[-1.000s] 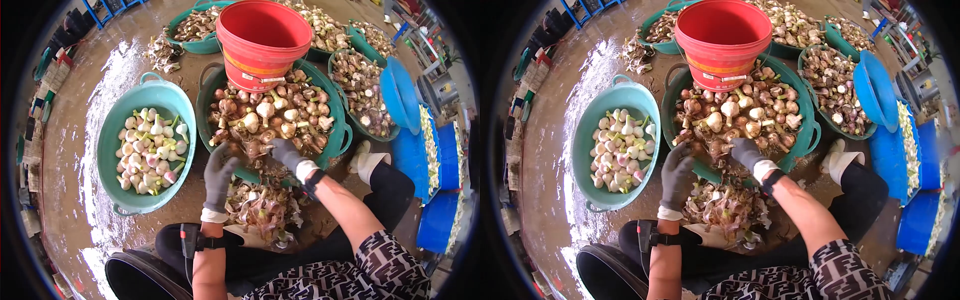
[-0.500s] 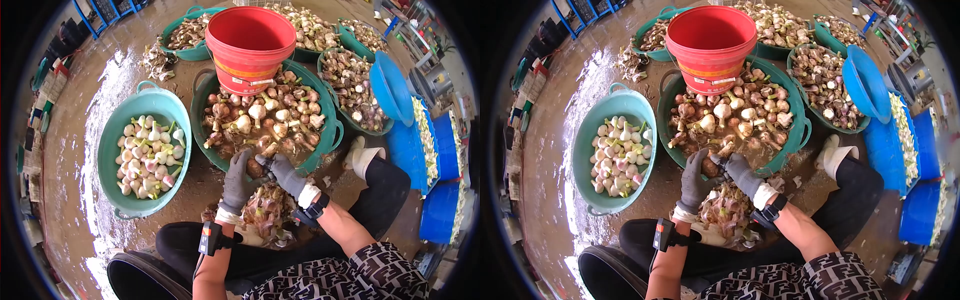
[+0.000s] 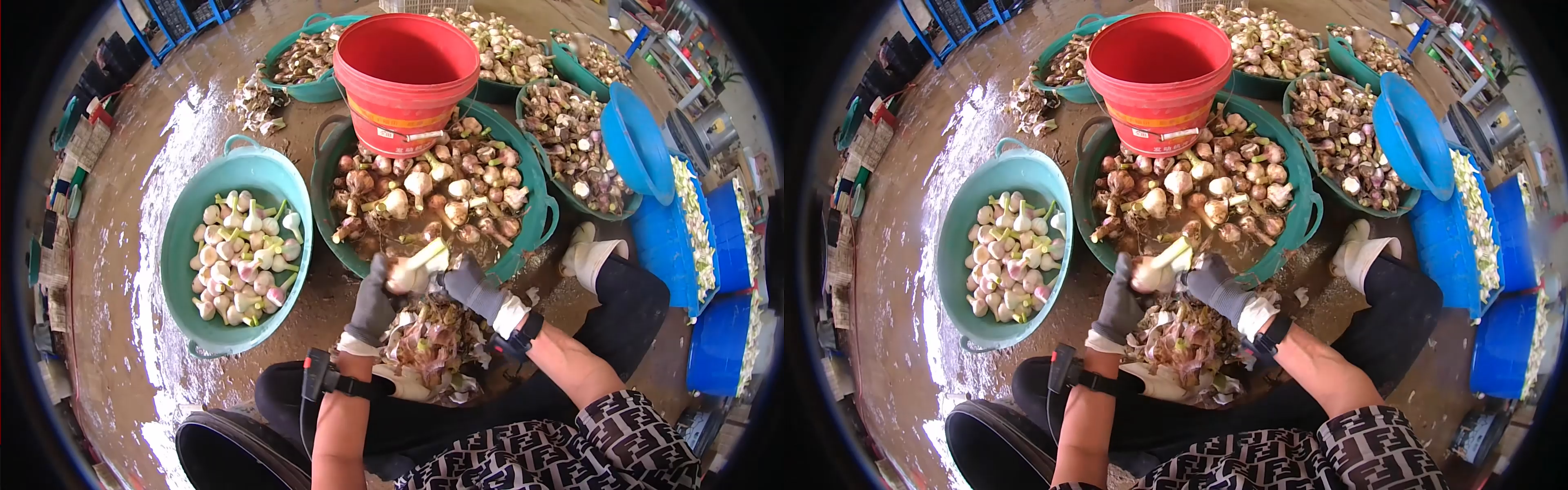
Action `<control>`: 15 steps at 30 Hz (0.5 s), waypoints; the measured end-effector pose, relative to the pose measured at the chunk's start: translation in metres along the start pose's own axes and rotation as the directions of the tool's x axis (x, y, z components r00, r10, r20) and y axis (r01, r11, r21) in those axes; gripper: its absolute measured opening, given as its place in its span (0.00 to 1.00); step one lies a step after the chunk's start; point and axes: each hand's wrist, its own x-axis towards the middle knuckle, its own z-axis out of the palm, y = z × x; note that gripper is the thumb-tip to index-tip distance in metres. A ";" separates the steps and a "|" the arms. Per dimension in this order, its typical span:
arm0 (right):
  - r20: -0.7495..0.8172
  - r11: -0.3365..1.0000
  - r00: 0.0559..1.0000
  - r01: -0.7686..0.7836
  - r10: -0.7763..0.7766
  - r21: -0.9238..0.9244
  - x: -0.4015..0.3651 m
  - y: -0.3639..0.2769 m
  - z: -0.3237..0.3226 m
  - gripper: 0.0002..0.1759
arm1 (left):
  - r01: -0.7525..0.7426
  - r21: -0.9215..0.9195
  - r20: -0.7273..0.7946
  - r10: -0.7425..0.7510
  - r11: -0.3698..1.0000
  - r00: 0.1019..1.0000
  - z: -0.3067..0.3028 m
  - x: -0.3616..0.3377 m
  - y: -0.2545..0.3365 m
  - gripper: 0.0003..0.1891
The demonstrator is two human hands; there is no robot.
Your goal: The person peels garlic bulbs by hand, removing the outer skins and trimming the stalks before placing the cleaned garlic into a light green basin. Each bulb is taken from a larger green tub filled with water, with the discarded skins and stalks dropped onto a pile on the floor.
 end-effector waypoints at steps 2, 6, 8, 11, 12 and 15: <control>0.234 0.132 0.693 0.432 -0.682 -0.892 0.002 0.013 -0.005 0.17 | 0.104 -0.058 0.125 -0.097 0.993 0.987 -0.013 0.006 -0.002 0.30; -0.029 0.954 0.987 0.144 -0.157 -0.264 -0.047 -0.071 -0.002 0.23 | -0.048 0.114 -0.149 0.065 0.992 0.987 -0.007 0.010 -0.007 0.25; 0.023 0.945 0.974 0.226 -0.227 -0.236 -0.037 -0.055 -0.009 0.21 | -0.249 0.344 -0.187 0.326 0.905 0.926 -0.004 0.009 -0.014 0.22; 0.258 0.797 0.936 0.036 -0.238 0.603 -0.052 -0.062 -0.005 0.08 | -0.046 0.206 -0.230 0.094 0.978 0.969 -0.022 0.009 -0.007 0.18; 0.259 0.798 0.936 0.036 -0.238 0.602 -0.059 -0.060 -0.003 0.08 | 0.057 0.132 -0.237 -0.024 0.990 0.971 -0.024 0.009 -0.005 0.17; 0.189 0.880 0.879 0.462 -0.438 -0.111 -0.075 -0.071 -0.001 0.05 | -0.312 0.611 -0.147 0.491 0.727 0.859 -0.037 0.020 -0.027 0.13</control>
